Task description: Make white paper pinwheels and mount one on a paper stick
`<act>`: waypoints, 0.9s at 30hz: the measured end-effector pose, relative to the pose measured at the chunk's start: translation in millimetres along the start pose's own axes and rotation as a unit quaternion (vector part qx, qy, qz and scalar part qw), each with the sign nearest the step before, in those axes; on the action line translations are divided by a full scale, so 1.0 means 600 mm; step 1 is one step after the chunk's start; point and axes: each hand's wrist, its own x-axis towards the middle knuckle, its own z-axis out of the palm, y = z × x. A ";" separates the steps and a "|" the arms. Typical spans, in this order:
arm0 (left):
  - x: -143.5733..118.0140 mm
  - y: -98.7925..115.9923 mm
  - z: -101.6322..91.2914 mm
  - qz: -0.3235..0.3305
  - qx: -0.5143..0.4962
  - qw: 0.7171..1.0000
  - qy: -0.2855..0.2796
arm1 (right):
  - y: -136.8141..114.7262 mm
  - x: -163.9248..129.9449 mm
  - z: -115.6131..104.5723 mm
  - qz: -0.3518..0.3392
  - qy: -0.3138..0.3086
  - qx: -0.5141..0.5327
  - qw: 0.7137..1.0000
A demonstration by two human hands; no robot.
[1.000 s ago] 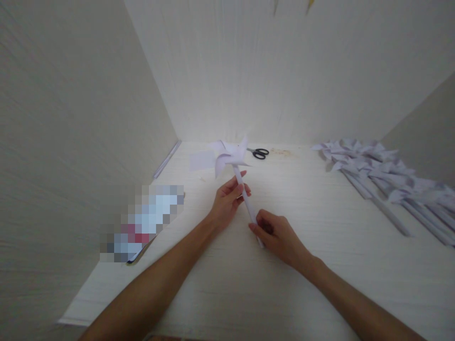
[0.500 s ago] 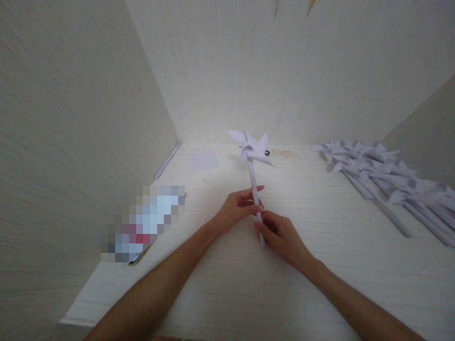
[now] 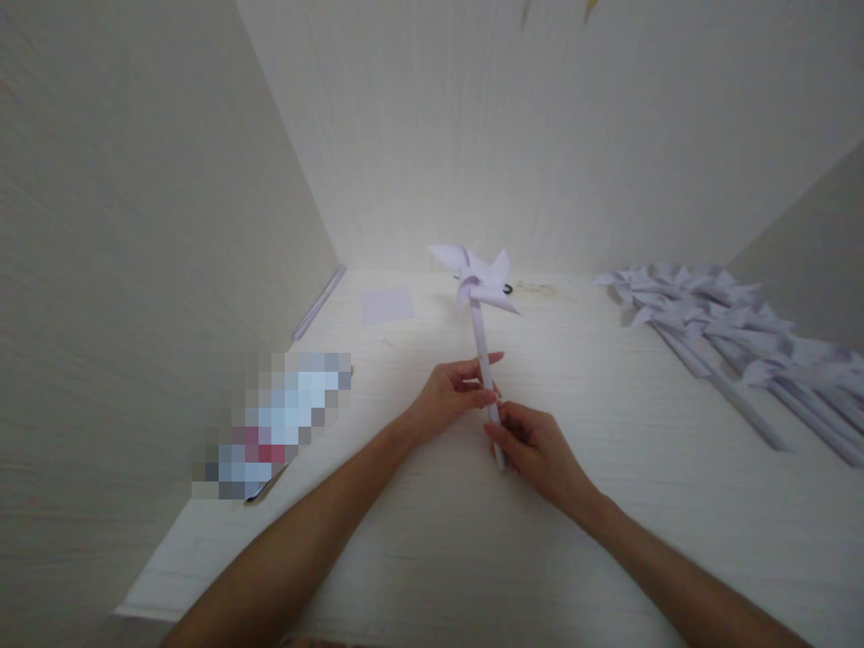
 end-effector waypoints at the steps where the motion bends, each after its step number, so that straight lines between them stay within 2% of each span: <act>1: 0.000 0.000 0.000 0.001 -0.002 1.000 -0.001 | 0.001 0.000 0.000 0.000 0.002 0.000 1.000; 27: -0.002 0.003 0.005 -0.007 0.000 1.000 0.009 | -0.008 -0.003 -0.001 -0.006 -0.005 -0.012 1.000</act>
